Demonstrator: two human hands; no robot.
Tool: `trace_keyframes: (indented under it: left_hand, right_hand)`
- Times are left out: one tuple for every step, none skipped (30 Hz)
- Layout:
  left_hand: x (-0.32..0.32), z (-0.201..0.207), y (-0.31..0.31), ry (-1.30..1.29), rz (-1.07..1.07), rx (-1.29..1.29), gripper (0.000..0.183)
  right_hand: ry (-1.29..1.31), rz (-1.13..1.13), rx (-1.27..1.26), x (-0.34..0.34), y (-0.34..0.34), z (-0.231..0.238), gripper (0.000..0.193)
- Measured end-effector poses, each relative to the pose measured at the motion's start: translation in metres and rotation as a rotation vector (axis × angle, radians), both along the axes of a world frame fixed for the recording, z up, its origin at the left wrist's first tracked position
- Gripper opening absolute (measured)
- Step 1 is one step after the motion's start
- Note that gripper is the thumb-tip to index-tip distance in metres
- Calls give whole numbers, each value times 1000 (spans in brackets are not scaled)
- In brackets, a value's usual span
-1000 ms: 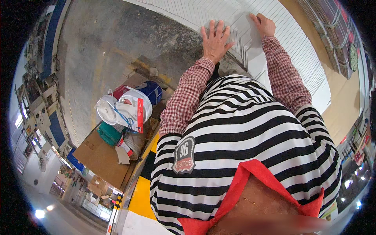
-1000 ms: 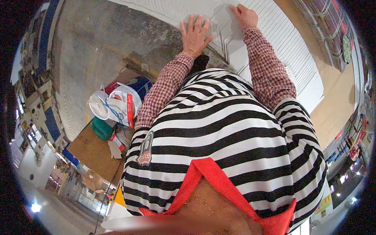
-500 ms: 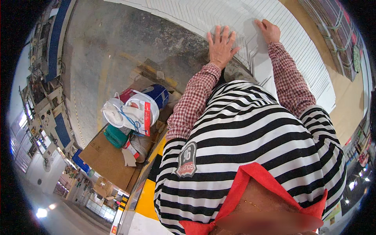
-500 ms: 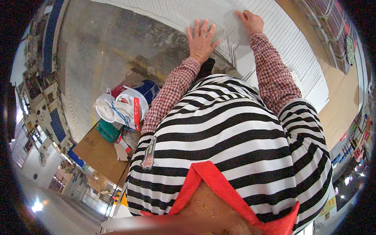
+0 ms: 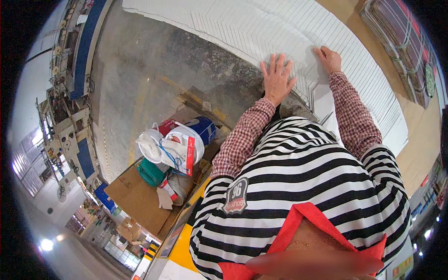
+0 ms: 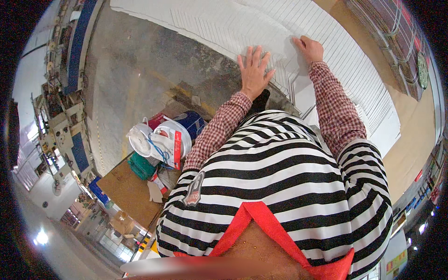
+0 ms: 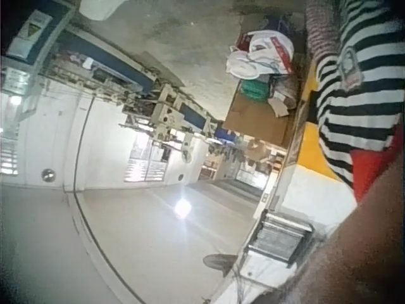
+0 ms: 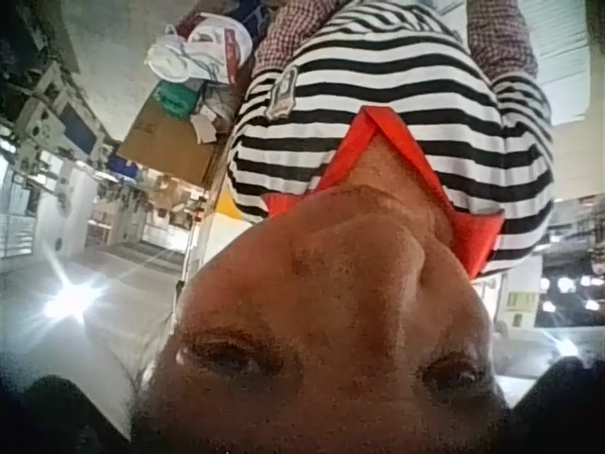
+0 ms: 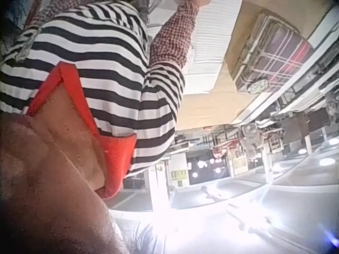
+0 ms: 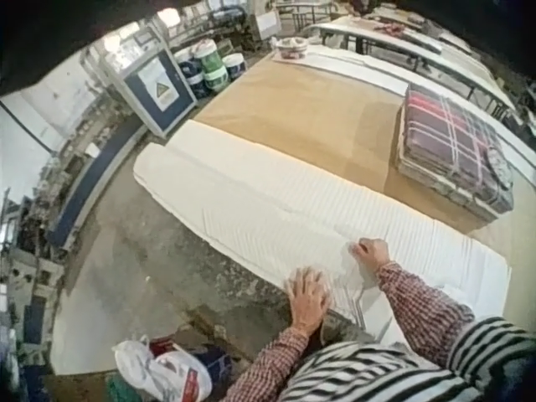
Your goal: Manually aligning and stacking large white paper or cardboard sheets on an industrial workbench.
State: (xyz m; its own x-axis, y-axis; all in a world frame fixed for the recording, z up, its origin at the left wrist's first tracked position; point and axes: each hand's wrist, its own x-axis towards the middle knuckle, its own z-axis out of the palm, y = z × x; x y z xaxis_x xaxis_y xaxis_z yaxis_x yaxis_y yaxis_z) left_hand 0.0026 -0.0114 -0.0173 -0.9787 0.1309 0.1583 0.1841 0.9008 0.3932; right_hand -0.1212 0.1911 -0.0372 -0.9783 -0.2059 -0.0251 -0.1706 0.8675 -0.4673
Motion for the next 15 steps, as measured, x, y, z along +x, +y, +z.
trace_keyframes:
  left_hand:
    - [-1, 2, 2, -14, 22, 22, 57]
    - [-3, 8, 9, -11, 7, 22, 57]
    - [-7, 13, 20, 13, -80, 69, 61]
    - [-12, 18, 29, 37, -172, 119, 65]
    - [-13, 21, 38, 33, -200, 135, 65]
    - [-17, 24, 50, 6, -275, 157, 71]
    - [-23, 26, 64, -15, -362, 183, 77]
    - [-23, 20, 70, -101, -366, 100, 85]
    - [-19, 6, 71, -120, -352, 95, 88]
    - [-16, -6, 65, -144, -326, 80, 91]
    - [-16, 1, 67, -183, -359, -75, 88]
    - [-16, 1, 66, -185, -366, -128, 87]
    - [-17, -1, 66, -165, -372, -115, 86]
    - [-16, -2, 65, -154, -368, -106, 85]
    - [-15, -1, 68, -152, -401, -98, 85]
  right_hand:
    - [25, -4, 14, 1, 0, 0, 40]
    - [48, -14, 31, 2, 1, 2, 40]
    - [51, -34, 36, 2, 4, 4, 40]
    - [1, -52, -17, 0, 5, 5, 40]
    - [-55, -76, -66, 3, 7, 8, 41]
    - [-56, -126, -128, 3, 2, 10, 33]
    - [-118, -154, -162, 3, 0, 6, 32]
    - [-154, -162, -203, 6, -1, 0, 32]
    - [-48, -137, -167, 7, -2, -9, 35]
    - [-49, -74, -86, 5, -10, -8, 37]
    - [-67, -69, -144, 8, -7, -9, 40]
    - [-59, -70, -90, 8, -11, -9, 40]
    - [-46, -60, -80, 6, -10, -9, 40]
    - [5, -61, -83, 7, -11, -8, 41]
    - [14, -70, -92, 7, -7, -6, 40]
